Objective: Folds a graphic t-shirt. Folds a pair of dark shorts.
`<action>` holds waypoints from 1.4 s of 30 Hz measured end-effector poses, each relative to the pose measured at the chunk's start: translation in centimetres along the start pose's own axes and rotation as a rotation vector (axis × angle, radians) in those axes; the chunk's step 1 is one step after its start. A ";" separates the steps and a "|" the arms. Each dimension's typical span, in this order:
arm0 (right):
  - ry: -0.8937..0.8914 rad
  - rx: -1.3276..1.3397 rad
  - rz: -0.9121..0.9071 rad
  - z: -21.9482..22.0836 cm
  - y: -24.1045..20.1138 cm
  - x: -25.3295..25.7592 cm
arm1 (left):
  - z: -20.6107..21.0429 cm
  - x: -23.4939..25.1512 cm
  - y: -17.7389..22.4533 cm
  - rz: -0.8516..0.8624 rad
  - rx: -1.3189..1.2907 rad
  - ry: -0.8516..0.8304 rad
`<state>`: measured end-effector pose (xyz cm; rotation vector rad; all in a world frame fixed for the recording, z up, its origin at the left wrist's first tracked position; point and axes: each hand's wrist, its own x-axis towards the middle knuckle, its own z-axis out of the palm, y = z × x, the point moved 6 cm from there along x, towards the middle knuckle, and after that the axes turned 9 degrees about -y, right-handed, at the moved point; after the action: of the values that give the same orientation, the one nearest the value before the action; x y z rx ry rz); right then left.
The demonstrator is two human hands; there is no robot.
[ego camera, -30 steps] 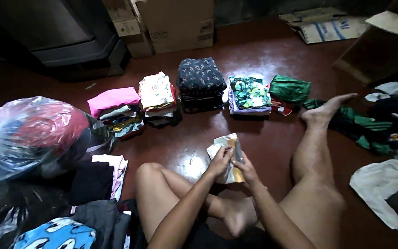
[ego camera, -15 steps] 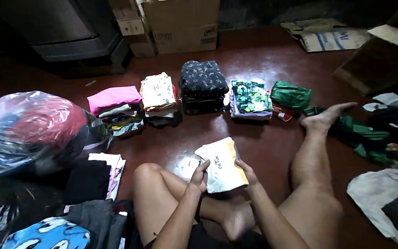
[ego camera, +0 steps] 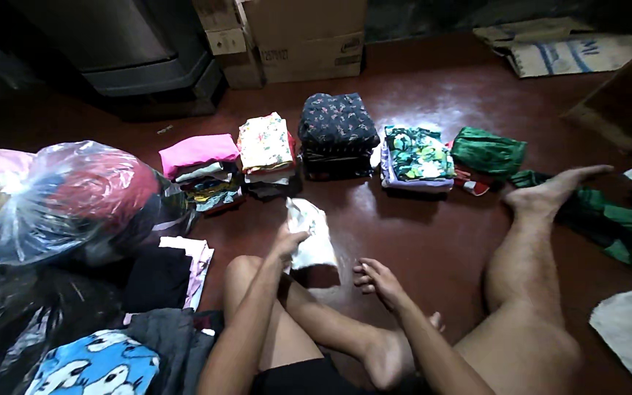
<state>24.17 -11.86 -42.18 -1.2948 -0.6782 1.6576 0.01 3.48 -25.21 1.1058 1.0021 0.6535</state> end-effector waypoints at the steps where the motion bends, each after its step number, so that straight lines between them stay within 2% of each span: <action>1: 0.008 0.008 0.030 -0.3 0.2 0.3 | -1.7 1.1 2.2 0.016 0.062 0.017; 4: 0.014 0.036 0.074 -0.5 0.1 0.5 | -6.1 4.3 9.8 0.086 0.213 0.054; 7: 0.018 0.041 0.076 -0.3 0.4 0.4 | -9.3 7.8 18.4 0.246 0.143 0.068; 10: 0.034 0.019 0.089 -0.7 0.4 0.3 | -12.3 12.6 22.8 0.325 0.059 0.071; 12: 0.035 0.026 0.098 -0.8 0.4 0.4 | -15.0 16.4 21.9 0.217 0.211 0.210; 14: 0.029 0.048 0.111 -1.1 0.5 0.5 | -17.8 20.0 19.2 0.033 0.533 0.328; 17: 0.030 0.072 0.121 -1.3 0.5 0.5 | -19.1 22.7 16.5 -0.029 0.698 0.417; 22: 0.022 0.080 0.139 -1.4 0.4 0.3 | -18.9 22.9 17.6 -0.017 0.680 0.391; 25: 0.017 0.082 0.143 -1.3 0.1 0.4 | -17.1 20.9 19.9 0.018 0.912 0.544; 27: 0.013 0.084 0.145 -1.1 0.2 0.5 | -14.6 19.7 21.1 0.188 1.112 0.616; 28: 0.004 0.083 0.144 -1.1 0.3 0.5 | -12.7 19.3 21.0 0.318 1.190 0.596; 30: 0.000 0.073 0.132 -1.0 0.3 0.3 | -7.6 17.7 19.7 0.570 1.284 0.453; 33: 0.002 -0.032 0.096 0.0 -0.6 0.1 | 0.9 13.4 13.0 0.690 1.303 -0.011; 34: 0.000 -0.096 0.057 0.2 -1.5 -0.2 | 3.4 12.4 9.4 0.660 1.291 -0.194; 37: 0.041 -0.295 -0.154 -0.5 -6.7 -3.2 | 8.8 9.4 -2.8 0.353 1.196 -0.642; 38: 0.070 -0.369 -0.236 -1.4 -9.2 -5.2 | 9.7 8.5 -6.5 0.278 1.158 -0.702; 40: 0.194 -0.509 -0.367 -4.2 -13.8 -10.0 | 10.2 7.3 -12.3 0.183 1.157 -0.715; 42: 0.406 -0.545 -0.441 -8.7 -16.9 -15.6 | 10.2 7.0 -14.4 0.167 1.222 -0.692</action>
<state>38.44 -19.07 -23.55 -1.6493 -1.1098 0.8414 11.63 0.21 -39.83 2.2833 0.6378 -0.3443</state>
